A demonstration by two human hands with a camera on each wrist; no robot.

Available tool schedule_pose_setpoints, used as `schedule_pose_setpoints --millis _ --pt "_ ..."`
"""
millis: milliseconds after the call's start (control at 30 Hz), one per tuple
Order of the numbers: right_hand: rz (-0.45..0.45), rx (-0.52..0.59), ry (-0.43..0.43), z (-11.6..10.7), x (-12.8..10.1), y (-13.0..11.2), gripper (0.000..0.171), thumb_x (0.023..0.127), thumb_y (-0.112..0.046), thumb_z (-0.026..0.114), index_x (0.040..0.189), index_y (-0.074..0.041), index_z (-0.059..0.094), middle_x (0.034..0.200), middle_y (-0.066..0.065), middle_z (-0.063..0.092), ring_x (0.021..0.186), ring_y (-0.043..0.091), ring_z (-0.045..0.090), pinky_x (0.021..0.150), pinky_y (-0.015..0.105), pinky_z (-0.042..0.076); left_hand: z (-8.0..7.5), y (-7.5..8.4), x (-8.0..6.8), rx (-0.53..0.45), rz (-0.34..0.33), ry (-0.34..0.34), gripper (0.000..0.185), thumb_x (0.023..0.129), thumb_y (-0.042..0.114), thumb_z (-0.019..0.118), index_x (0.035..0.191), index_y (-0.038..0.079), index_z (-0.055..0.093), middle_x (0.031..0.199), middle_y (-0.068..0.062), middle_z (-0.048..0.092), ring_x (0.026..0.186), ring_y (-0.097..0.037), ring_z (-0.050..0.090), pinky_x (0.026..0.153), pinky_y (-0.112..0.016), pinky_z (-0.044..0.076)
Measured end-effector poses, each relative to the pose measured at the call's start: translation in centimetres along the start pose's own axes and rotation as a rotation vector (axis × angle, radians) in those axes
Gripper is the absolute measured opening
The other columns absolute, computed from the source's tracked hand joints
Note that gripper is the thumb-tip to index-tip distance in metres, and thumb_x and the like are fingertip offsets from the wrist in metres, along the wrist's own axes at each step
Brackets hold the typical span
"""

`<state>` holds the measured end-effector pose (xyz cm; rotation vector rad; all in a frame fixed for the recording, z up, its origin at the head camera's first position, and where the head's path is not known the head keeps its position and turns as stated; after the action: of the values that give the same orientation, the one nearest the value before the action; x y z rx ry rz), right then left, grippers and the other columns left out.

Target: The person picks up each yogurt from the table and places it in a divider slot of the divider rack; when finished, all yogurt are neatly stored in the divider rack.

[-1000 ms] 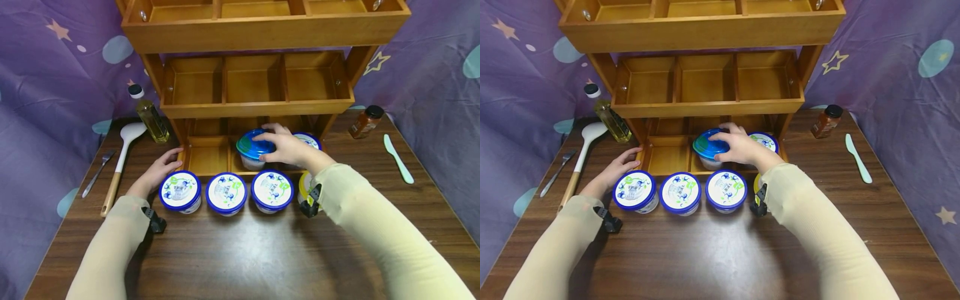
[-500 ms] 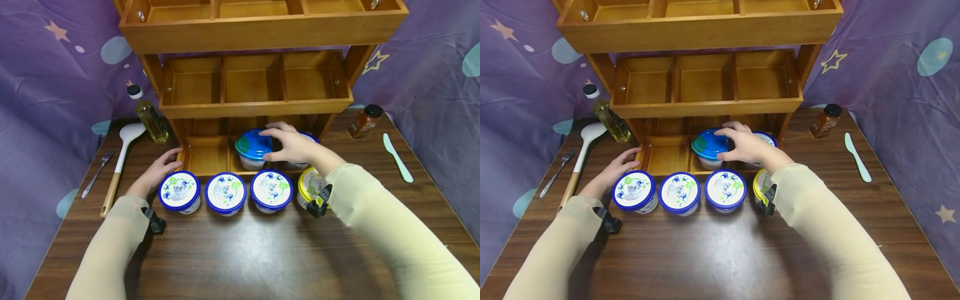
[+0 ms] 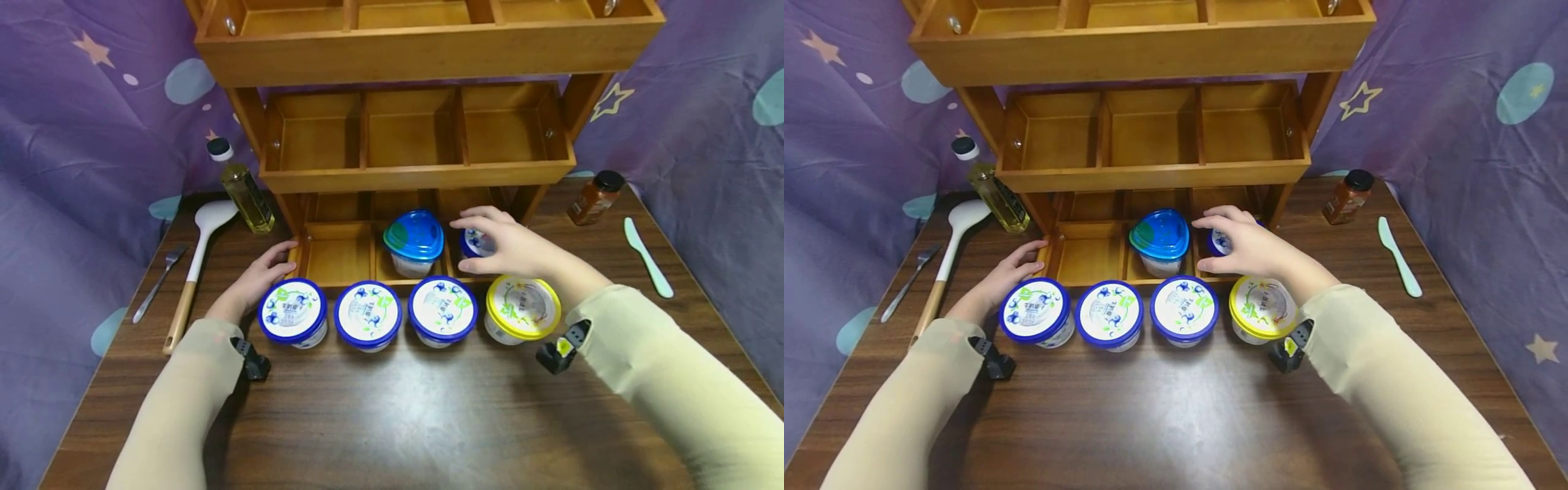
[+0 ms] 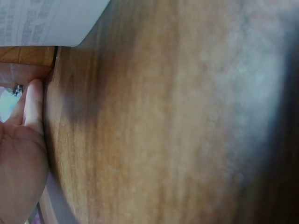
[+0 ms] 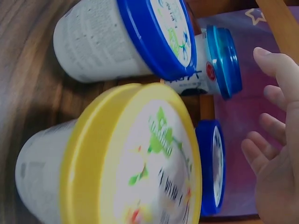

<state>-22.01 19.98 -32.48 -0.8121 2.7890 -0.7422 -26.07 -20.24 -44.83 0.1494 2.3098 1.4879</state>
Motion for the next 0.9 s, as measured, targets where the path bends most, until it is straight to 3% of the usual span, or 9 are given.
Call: schedule_pose_setpoints --millis 167,300,400,667,900 --pt "-0.001 0.02 0.001 -0.2 -1.4 0.7 0.062 0.081 -0.032 0.072 0.134 -0.01 0.049 0.142 0.014 0.035 0.127 0.036 0.031 0.093 0.053 0.038 0.0 -0.3 0.0 -0.004 0.014 0.002 0.058 0.096 0.03 0.05 0.148 0.016 0.027 0.144 -0.022 0.027 0.131 -0.037 0.026 0.105 -0.054 0.023" --pt "0.011 -0.009 -0.002 -0.6 -2.7 1.3 0.063 0.08 -0.033 0.073 0.135 -0.012 0.049 0.142 0.012 0.036 0.128 0.036 0.03 0.095 0.057 0.034 0.1 -0.2 -0.1 -0.018 0.014 0.0 0.058 0.096 0.03 0.051 0.147 0.016 0.027 0.144 -0.022 0.028 0.13 -0.037 0.027 0.105 -0.054 0.024" --pt "0.008 -0.026 0.001 -0.8 -3.7 1.7 0.064 0.079 -0.034 0.074 0.135 -0.014 0.05 0.142 0.011 0.037 0.128 0.038 0.029 0.096 0.061 0.029 0.4 0.6 -0.6 -0.038 -0.004 -0.011 0.058 0.096 0.029 0.051 0.148 0.015 0.027 0.144 -0.023 0.028 0.13 -0.038 0.028 0.105 -0.054 0.024" --pt "-0.065 -0.051 0.044 -1.2 -5.7 2.4 0.059 0.077 -0.031 0.076 0.13 -0.012 0.055 0.138 0.008 0.042 0.126 0.036 0.032 0.094 0.059 0.03 0.8 3.1 -2.0 -0.023 -0.024 -0.022 0.057 0.097 0.023 0.047 0.148 0.01 0.025 0.145 -0.026 0.025 0.132 -0.04 0.025 0.105 -0.055 0.022" --pt "-0.08 -0.071 0.051 -1.1 -7.3 2.9 0.061 0.072 -0.032 0.08 0.126 -0.011 0.058 0.133 0.009 0.047 0.12 0.034 0.037 0.09 0.055 0.032 0.2 2.2 -1.4 -0.026 -0.01 -0.023 0.058 0.096 0.024 0.049 0.148 0.012 0.026 0.147 -0.025 0.023 0.133 -0.04 0.023 0.105 -0.056 0.022"
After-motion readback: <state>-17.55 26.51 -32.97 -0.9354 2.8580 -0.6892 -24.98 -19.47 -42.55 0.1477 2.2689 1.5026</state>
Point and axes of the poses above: each hand's wrist, its own x-axis towards the middle knuckle, its own z-axis out of the palm, y = z × x, the point moved 5 cm from there along x, towards the middle knuckle
